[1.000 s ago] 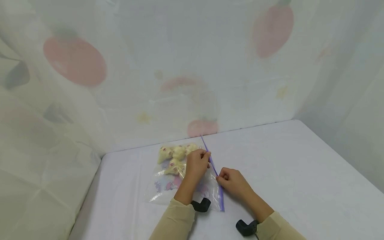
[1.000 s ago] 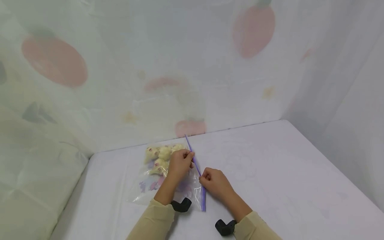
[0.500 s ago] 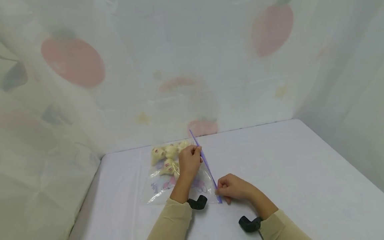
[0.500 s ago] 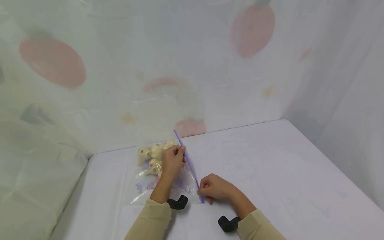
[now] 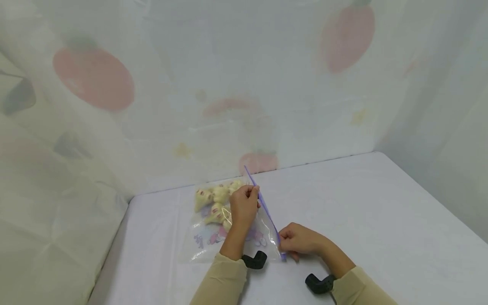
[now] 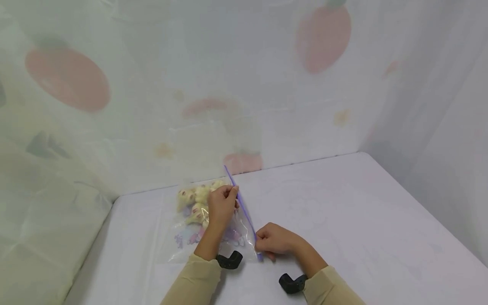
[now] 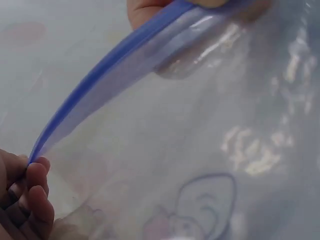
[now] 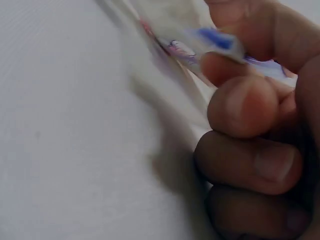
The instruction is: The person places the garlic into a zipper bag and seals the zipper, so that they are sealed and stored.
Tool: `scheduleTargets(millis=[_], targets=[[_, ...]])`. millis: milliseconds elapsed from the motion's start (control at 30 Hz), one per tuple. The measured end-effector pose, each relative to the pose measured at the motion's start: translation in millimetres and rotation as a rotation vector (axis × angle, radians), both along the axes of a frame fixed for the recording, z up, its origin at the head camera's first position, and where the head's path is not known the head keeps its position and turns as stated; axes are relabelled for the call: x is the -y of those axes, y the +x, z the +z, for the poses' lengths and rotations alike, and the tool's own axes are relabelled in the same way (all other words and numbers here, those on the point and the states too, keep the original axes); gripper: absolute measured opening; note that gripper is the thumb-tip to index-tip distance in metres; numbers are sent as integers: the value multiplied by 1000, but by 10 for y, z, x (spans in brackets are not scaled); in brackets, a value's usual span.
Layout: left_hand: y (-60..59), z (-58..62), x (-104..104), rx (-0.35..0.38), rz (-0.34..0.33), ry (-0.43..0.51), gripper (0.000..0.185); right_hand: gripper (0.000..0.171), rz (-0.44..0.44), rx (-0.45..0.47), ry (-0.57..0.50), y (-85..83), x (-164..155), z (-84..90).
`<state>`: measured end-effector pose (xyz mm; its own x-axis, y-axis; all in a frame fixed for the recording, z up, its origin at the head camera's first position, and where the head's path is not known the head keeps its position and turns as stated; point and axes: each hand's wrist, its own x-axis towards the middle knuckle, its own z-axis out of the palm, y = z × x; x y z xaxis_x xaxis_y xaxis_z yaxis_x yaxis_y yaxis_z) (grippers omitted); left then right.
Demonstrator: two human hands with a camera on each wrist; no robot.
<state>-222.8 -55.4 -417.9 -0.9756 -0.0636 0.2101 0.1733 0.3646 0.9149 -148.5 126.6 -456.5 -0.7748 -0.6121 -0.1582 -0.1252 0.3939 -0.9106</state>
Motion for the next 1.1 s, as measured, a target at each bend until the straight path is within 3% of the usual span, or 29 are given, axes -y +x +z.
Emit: scheduleTargets(millis=[167,333,533,667,767,900,1100], targets=[[-8,-26,-12,56,-55,-51,35,33,-51,21,6,-34,6,-18],[-7,18,72,113,-92,-91,50,50,-188,-8,34,-88,35,-51],[-1,155,384,71,-19,-148,35,48,-437,-100,99,-168,61,-132],[-21,173,755,97,69,-220,27,39,-522,-94,117,-195,53,-176],[-22,109,1083,114,109,-265,30,32,-558,-76,108,-182,25,-186],[23,-91,1465,171,122,-351,45,24,-589,-58,86,-166,-2,-177],[56,-333,1742,324,91,-468,57,19,-613,-106,112,-212,-38,-144]])
